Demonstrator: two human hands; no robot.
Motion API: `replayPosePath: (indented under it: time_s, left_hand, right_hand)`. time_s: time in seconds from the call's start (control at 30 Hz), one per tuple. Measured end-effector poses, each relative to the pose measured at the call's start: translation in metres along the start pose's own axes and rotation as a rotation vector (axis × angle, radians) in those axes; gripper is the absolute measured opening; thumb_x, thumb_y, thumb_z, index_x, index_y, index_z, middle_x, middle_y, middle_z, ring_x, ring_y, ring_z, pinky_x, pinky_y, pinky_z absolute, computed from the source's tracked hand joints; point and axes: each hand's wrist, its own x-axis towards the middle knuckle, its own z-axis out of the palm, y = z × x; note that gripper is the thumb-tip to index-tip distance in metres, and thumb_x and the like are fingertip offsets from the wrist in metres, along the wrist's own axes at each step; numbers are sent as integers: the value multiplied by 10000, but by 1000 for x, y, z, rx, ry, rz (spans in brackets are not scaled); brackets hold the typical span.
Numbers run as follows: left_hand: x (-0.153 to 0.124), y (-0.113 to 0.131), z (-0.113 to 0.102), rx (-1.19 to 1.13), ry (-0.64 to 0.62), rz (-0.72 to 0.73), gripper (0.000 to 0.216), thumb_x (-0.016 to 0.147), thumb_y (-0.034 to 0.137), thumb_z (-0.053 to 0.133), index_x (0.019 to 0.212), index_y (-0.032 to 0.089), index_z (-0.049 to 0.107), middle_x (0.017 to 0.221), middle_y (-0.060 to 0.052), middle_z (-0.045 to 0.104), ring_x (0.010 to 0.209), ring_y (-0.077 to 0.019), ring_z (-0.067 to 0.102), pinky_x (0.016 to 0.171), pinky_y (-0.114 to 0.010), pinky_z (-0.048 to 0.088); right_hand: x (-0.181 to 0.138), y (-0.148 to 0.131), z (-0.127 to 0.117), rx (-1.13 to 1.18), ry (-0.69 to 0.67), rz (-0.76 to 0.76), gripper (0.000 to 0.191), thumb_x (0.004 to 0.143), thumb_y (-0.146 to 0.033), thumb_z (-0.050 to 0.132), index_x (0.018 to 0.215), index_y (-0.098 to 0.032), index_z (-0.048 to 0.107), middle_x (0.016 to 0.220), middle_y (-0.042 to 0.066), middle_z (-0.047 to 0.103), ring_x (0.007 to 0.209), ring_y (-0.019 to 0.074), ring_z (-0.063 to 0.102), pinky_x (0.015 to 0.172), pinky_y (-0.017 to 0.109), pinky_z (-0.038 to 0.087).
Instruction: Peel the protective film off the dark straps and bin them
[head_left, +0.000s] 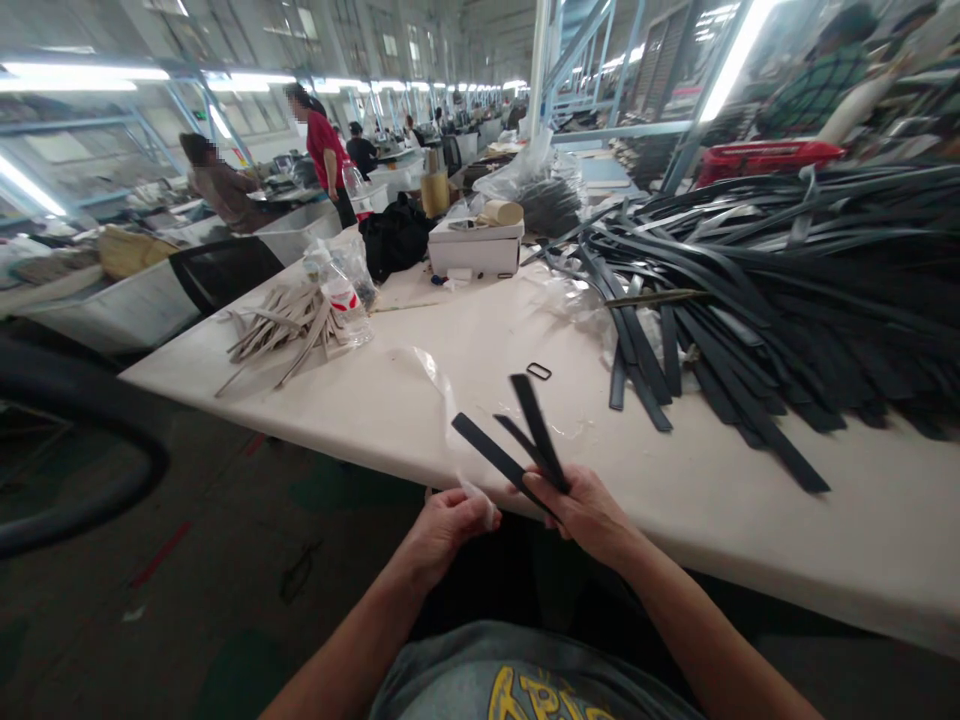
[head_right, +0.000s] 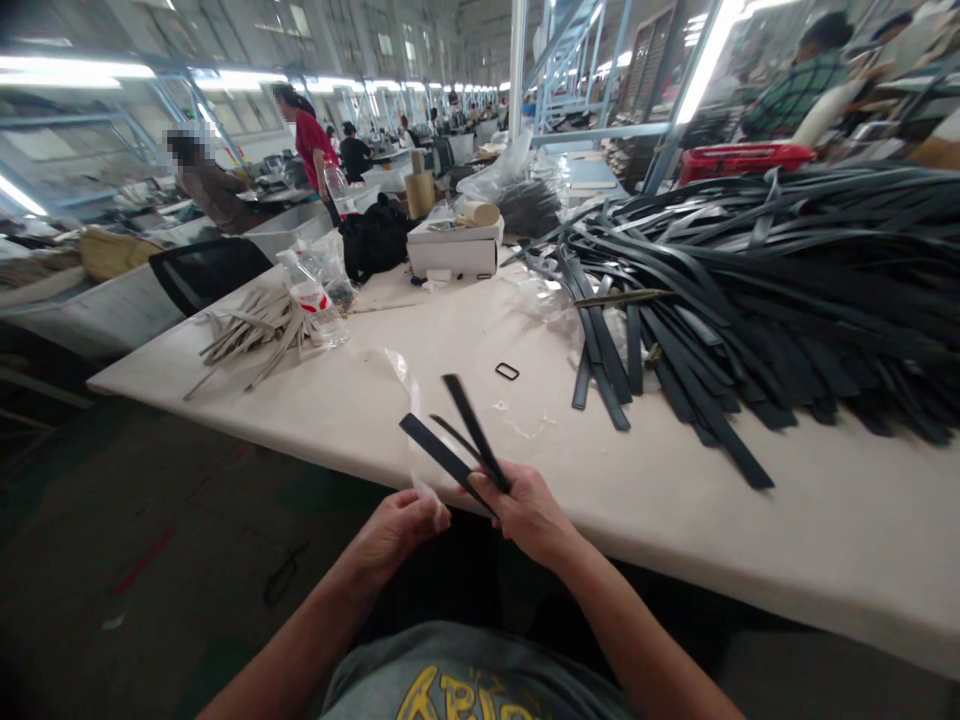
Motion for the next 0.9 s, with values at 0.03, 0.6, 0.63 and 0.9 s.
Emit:
replayPosePath:
  time_s: [0.03, 0.6, 0.63, 0.9]
  left_hand:
    - [0, 2, 3, -52, 22, 21, 311, 691, 443, 792, 702, 141, 717, 691, -18, 700, 656, -102, 606, 729, -227, 494]
    - [2, 12, 44, -383, 155, 45, 378, 525, 354, 921, 738, 135, 698, 742, -6, 745, 669, -112, 682, 729, -241, 569]
    - [1, 11, 45, -379, 163, 39, 384, 517, 353, 925, 735, 135, 696, 733, -3, 743, 662, -112, 681, 721, -241, 567]
    - [-1, -7, 49, -300, 161, -4, 410, 517, 386, 918, 766, 133, 713, 769, -33, 747, 687, -122, 670, 700, -236, 535]
  right_hand:
    - [-11, 4, -6, 20, 17, 31, 493, 885, -579, 415, 854, -159, 670, 489, -52, 426, 389, 105, 393, 363, 208, 302]
    - [-97, 55, -4, -344, 309, -231, 282, 967, -406, 492, 816, -220, 641, 706, 0, 646, 638, 161, 620, 622, 258, 430]
    - [-97, 56, -4, -361, 298, -224, 290, 972, -409, 479, 823, -221, 641, 716, 7, 652, 648, 168, 627, 627, 263, 432]
    - [-85, 53, 5, -361, 231, -154, 299, 955, -416, 442, 840, -221, 639, 761, 35, 677, 700, 205, 643, 657, 295, 428]
